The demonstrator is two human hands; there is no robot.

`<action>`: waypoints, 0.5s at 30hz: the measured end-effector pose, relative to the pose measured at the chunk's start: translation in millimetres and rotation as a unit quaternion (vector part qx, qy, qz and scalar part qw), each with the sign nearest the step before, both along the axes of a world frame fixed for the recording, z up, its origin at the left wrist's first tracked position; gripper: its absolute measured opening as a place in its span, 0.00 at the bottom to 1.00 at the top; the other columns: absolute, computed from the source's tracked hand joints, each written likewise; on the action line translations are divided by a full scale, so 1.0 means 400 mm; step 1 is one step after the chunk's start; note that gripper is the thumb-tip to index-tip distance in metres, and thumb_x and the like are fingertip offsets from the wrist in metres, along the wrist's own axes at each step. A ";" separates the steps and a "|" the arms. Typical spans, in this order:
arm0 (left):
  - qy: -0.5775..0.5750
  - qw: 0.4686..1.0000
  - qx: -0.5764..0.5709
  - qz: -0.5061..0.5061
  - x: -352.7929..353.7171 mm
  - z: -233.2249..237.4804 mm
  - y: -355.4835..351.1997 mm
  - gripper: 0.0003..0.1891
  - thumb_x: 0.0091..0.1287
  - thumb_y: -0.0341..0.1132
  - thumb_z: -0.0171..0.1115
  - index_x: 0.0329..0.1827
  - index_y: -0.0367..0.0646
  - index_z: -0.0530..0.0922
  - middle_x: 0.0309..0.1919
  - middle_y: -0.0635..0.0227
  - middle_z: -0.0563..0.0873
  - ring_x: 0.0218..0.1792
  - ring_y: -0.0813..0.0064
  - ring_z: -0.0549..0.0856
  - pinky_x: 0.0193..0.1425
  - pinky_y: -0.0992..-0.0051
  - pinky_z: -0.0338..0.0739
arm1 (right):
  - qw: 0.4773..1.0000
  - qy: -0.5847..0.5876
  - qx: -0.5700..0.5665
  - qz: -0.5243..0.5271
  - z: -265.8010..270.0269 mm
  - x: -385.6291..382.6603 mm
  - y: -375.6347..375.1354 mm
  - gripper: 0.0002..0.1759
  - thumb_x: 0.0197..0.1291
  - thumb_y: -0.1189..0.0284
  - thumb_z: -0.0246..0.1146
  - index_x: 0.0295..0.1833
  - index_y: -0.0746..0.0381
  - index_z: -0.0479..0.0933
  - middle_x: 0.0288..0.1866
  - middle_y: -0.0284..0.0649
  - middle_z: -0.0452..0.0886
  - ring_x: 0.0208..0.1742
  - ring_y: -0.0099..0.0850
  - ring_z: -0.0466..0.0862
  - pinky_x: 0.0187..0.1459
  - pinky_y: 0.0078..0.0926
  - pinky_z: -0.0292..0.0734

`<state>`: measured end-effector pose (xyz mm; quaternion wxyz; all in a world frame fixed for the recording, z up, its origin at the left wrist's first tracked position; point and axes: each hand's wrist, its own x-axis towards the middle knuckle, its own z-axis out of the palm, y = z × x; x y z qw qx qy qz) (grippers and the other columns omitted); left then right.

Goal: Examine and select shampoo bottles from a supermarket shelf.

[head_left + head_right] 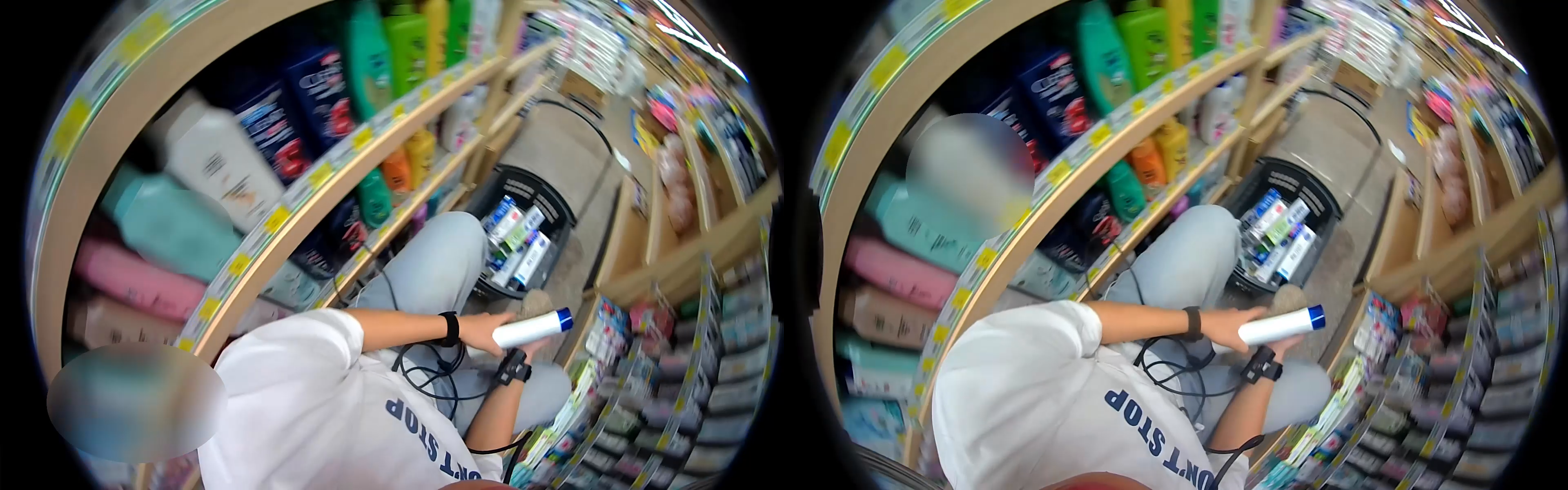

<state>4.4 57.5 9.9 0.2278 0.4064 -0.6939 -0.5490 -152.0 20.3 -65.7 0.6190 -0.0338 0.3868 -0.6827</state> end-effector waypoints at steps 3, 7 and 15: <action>0.170 0.983 0.041 -0.062 0.034 0.042 -0.011 0.40 0.42 0.32 0.67 0.62 0.35 0.61 0.49 0.60 0.77 0.50 0.70 0.76 0.55 0.71 0.70 | 0.997 0.040 -0.008 0.060 -0.011 -0.002 -0.022 0.29 0.51 0.53 0.50 0.54 0.60 0.68 0.50 0.40 0.73 0.47 0.35 0.74 0.46 0.40 0.71; 0.278 0.947 0.155 -0.042 0.129 0.153 0.041 0.33 0.42 0.24 0.66 0.56 0.33 0.67 0.47 0.56 0.79 0.47 0.68 0.79 0.52 0.69 0.74 | 0.984 0.115 -0.036 0.131 -0.021 -0.023 -0.062 0.29 0.45 0.56 0.55 0.52 0.63 0.68 0.46 0.40 0.72 0.42 0.33 0.73 0.42 0.37 0.71; 0.434 0.866 0.105 0.224 0.220 0.445 0.298 0.25 0.50 0.24 0.65 0.53 0.34 0.68 0.43 0.54 0.81 0.42 0.62 0.83 0.46 0.65 0.79 | 0.942 0.214 -0.083 0.244 -0.038 -0.039 -0.156 0.32 0.34 0.61 0.64 0.47 0.67 0.68 0.37 0.39 0.72 0.33 0.30 0.72 0.35 0.31 0.70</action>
